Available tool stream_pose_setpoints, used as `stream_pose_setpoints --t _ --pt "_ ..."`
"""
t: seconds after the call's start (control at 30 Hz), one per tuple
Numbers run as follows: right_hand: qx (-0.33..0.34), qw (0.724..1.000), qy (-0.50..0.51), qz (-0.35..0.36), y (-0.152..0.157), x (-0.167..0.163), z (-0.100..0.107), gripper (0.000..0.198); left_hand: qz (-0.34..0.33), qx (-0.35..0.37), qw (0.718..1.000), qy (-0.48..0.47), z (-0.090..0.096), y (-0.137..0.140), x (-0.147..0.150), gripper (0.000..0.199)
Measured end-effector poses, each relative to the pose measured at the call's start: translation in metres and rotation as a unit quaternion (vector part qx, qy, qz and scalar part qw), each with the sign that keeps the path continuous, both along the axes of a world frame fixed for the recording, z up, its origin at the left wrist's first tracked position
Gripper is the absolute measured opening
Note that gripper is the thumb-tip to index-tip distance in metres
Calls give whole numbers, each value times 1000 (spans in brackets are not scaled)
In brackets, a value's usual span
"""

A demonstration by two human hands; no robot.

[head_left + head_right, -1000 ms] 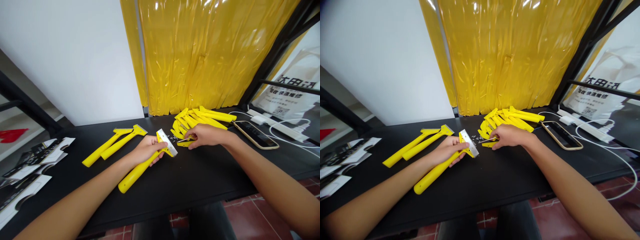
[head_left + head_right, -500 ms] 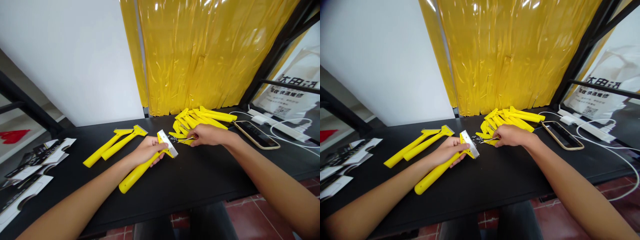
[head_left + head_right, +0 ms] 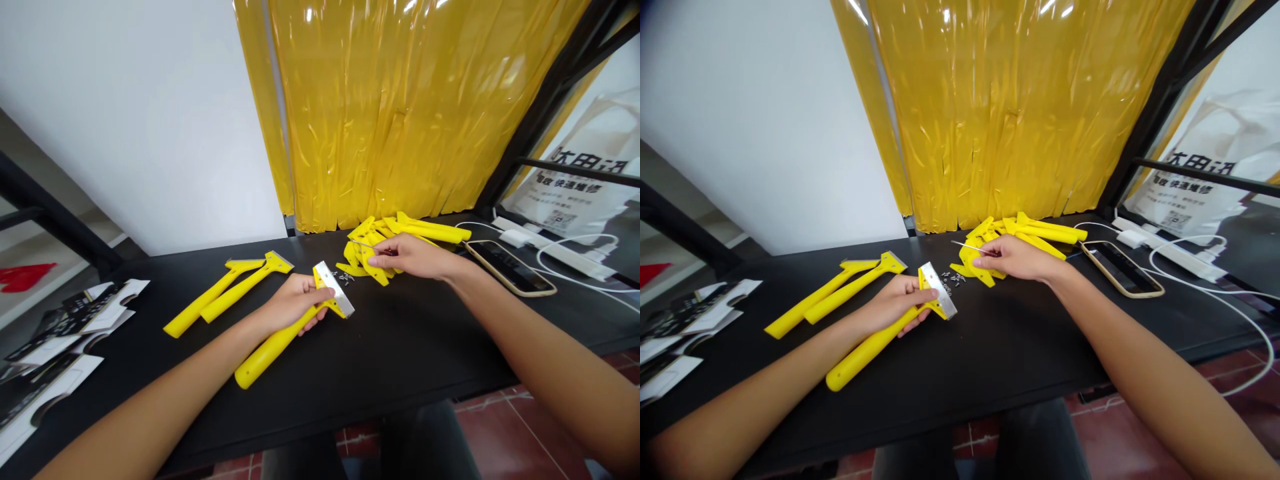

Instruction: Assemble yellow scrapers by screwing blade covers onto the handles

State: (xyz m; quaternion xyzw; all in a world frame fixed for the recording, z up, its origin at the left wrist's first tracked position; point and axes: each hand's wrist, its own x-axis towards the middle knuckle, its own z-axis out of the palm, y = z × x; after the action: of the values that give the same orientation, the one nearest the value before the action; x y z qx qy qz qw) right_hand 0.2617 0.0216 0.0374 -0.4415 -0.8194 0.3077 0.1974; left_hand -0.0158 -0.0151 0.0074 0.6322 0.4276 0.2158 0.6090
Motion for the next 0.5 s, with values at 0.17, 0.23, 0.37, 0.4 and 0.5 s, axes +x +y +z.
stream_pose_setpoints --t 0.17,0.23,0.37,0.4,0.5 --pt "-113 986 120 39 -15 -31 -10 41 -6 5 1000 3 0 -1 0 31" --pt "-124 983 130 39 -17 -41 -20 37 -8 11 1000 9 0 -1 0 30" --pt "-133 976 173 -16 -16 -51 -33 26 -13 13 1000 9 1 -1 1 30" --pt "-141 973 180 -31 -16 -51 -33 26 -13 11 1000 7 1 -1 1 30" --pt "-180 964 183 -68 -17 -52 -31 29 -13 8 1000 5 1 -1 1 29"
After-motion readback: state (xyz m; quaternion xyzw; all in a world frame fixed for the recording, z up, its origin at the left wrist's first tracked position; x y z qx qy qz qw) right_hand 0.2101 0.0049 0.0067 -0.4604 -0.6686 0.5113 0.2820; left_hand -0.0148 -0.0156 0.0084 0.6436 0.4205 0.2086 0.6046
